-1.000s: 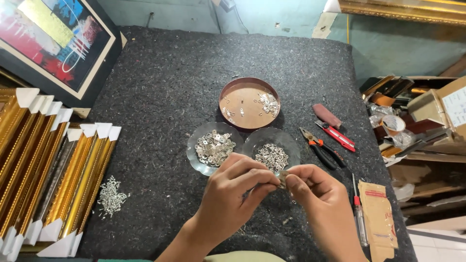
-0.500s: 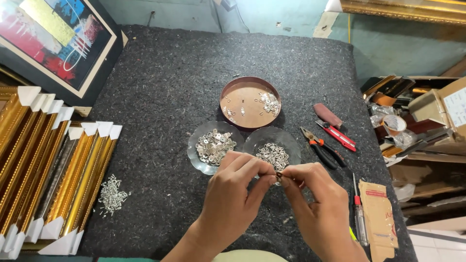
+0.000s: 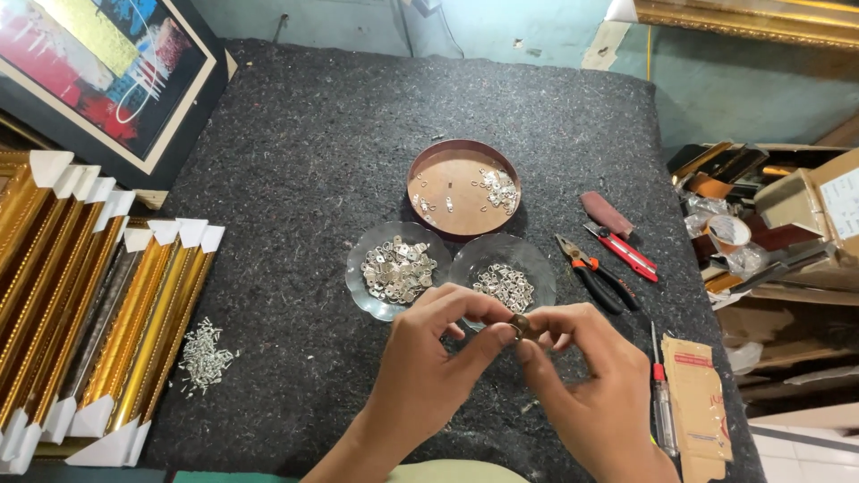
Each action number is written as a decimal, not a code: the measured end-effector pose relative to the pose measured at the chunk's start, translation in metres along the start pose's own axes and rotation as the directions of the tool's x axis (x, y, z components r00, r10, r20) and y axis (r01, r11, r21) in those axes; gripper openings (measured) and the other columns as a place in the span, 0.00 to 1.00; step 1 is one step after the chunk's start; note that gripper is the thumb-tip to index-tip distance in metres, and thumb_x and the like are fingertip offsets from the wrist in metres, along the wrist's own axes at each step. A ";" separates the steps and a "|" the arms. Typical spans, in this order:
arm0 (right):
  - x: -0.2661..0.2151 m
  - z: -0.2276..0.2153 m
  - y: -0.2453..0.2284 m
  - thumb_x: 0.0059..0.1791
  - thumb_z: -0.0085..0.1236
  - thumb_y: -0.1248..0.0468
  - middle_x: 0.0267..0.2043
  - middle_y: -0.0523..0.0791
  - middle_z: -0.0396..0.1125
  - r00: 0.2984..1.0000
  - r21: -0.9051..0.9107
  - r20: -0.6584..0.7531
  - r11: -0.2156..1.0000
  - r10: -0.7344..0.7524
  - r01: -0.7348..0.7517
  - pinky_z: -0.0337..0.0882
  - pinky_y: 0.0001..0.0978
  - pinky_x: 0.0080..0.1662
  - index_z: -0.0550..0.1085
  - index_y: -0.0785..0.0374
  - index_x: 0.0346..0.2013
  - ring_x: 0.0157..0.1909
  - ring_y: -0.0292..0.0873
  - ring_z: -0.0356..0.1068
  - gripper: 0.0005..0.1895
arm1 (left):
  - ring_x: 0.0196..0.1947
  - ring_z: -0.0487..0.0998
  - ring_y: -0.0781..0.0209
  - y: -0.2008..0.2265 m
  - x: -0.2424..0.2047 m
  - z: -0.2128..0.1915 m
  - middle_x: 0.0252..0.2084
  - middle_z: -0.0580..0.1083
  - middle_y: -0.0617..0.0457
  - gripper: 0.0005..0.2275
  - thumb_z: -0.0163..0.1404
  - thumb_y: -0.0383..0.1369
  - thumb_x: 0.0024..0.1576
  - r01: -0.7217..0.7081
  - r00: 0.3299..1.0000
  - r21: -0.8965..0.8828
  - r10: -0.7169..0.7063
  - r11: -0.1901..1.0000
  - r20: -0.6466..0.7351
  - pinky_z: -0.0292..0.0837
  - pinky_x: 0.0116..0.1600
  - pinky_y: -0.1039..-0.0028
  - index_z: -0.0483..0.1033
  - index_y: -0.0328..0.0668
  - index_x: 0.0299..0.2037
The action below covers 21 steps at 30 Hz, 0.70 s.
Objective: Sorting and preparing small metal hardware components for picture frames
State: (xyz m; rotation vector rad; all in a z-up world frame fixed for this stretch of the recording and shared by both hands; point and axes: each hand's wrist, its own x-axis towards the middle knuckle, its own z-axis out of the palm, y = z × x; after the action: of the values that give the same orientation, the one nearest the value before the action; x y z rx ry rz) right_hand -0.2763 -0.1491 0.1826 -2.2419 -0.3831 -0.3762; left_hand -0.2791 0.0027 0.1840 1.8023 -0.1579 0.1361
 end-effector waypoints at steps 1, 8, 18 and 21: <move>0.000 0.000 0.000 0.41 0.49 0.55 0.24 0.37 0.65 1.000 -0.001 0.001 1.000 0.001 -0.001 0.61 0.23 0.32 0.71 0.54 0.28 0.25 0.32 0.61 0.08 | 0.33 0.73 0.69 0.002 0.000 0.000 0.31 0.73 0.60 0.07 0.48 0.38 0.49 0.001 1.000 -0.002 -0.001 1.000 0.000 0.67 0.33 0.77 0.75 0.48 0.31; -0.002 0.001 0.005 0.41 0.47 0.57 0.22 0.38 0.67 0.981 0.086 0.046 0.978 0.187 -0.190 0.61 0.24 0.29 0.73 0.56 0.27 0.25 0.33 0.61 0.10 | 0.25 0.66 0.72 0.005 -0.001 0.001 0.26 0.69 0.60 0.04 0.50 0.34 0.50 0.199 0.976 -0.163 -0.181 0.966 0.119 0.61 0.29 0.81 0.72 0.44 0.27; -0.004 -0.001 -0.002 0.42 0.53 0.61 0.15 0.40 0.57 0.925 0.316 0.120 0.869 0.361 -0.381 0.46 0.22 0.20 0.71 0.60 0.24 0.15 0.30 0.45 0.06 | 0.20 0.57 0.72 0.009 -0.003 0.005 0.24 0.66 0.60 0.05 0.45 0.32 0.54 0.180 0.977 -0.225 -0.147 0.957 0.155 0.54 0.23 0.80 0.71 0.41 0.31; -0.005 0.001 -0.001 0.42 0.52 0.61 0.19 0.40 0.59 0.918 0.385 0.115 0.834 0.381 -0.395 0.51 0.22 0.23 0.71 0.62 0.26 0.19 0.32 0.49 0.07 | 0.23 0.59 0.70 0.006 -0.004 0.008 0.24 0.64 0.60 0.04 0.45 0.33 0.54 0.184 0.978 -0.206 -0.158 0.961 0.136 0.56 0.27 0.79 0.69 0.43 0.31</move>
State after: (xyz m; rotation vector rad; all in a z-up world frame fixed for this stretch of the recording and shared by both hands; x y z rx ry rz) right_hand -0.2812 -0.1485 0.1809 -1.8587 -0.0069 -0.0335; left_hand -0.2841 -0.0059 0.1871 1.5966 -0.0959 -0.1092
